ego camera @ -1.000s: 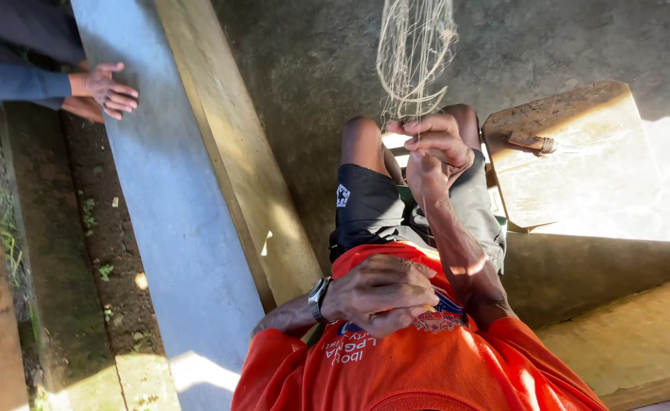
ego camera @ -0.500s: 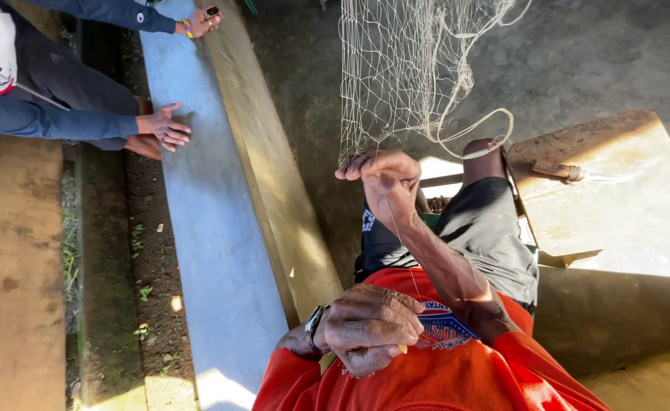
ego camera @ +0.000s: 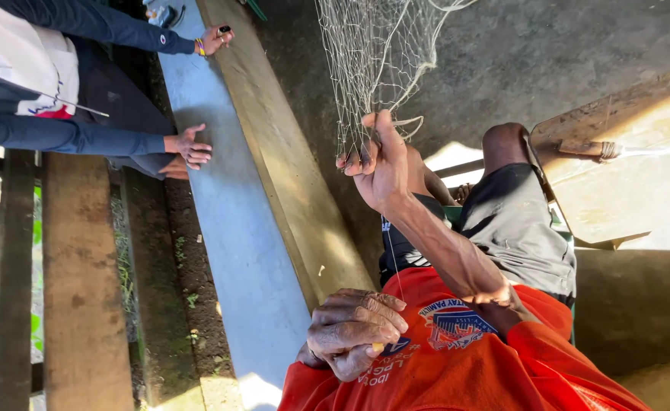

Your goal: Repairing a fine-mesh fishing net using a wooden shuttle tool

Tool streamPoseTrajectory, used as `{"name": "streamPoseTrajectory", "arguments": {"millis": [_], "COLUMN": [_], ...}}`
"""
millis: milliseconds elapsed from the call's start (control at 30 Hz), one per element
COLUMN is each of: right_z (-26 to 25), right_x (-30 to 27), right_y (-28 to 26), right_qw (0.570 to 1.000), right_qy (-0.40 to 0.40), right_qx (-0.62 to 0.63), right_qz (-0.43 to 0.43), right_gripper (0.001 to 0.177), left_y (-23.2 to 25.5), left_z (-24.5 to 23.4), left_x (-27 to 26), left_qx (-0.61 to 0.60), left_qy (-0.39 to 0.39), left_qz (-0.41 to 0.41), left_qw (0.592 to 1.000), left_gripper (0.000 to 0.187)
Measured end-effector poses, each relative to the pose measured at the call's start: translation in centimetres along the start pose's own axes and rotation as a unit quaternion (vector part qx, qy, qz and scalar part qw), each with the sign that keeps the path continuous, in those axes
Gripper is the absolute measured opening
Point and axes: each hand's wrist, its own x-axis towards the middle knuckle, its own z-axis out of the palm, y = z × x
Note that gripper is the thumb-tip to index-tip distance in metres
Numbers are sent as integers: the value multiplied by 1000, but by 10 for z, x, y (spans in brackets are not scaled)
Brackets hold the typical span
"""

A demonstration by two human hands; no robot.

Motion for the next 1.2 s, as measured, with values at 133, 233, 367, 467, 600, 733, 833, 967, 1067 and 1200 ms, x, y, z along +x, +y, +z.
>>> {"name": "streamPoseTrajectory", "arguments": {"millis": [133, 233, 367, 467, 600, 733, 833, 967, 1067, 1200], "right_z": [-2, -22, -48, -65, -72, -75, -67, -44, -37, -43], "right_x": [-1, -6, -19, -16, -18, -33, -37, -47, -56, -61], "right_y": [1, -5, -31, -51, -69, -92, -107, -107, -104, -107], "right_qw": [998, 996, 985, 981, 962, 919, 864, 836, 819, 824], "right_qy": [-24, 0, -122, -115, -121, -174, -284, -309, -291, -265], "right_qx": [12, 22, 38, 24, -33, -128, -208, -285, -332, -361], "right_qz": [-58, -90, -114, -153, -244, -330, -359, -354, -368, -349], "right_gripper": [21, 18, 19, 23, 25, 28, 26, 21, 25, 36], "left_y": [2, 3, 1, 3, 5, 9, 9, -1, -6, -19], "left_z": [2, -2, -11, -10, -9, -3, 5, 22, 36, 52], "left_x": [5, 8, 3, 2, 4, 10, 11, 6, 8, 7], "left_qx": [6, -4, -18, -18, -9, -19, -24, -110, -141, -77], "left_qy": [35, 74, 58, 49, 48, 61, 47, -30, -69, -45], "left_qz": [4, 1, 16, 16, 5, -16, -22, 48, 74, 72], "left_qw": [999, 997, 998, 998, 999, 998, 998, 992, 985, 993], "left_gripper": [17, 19, 14, 14, 15, 20, 24, 19, 15, 17]}}
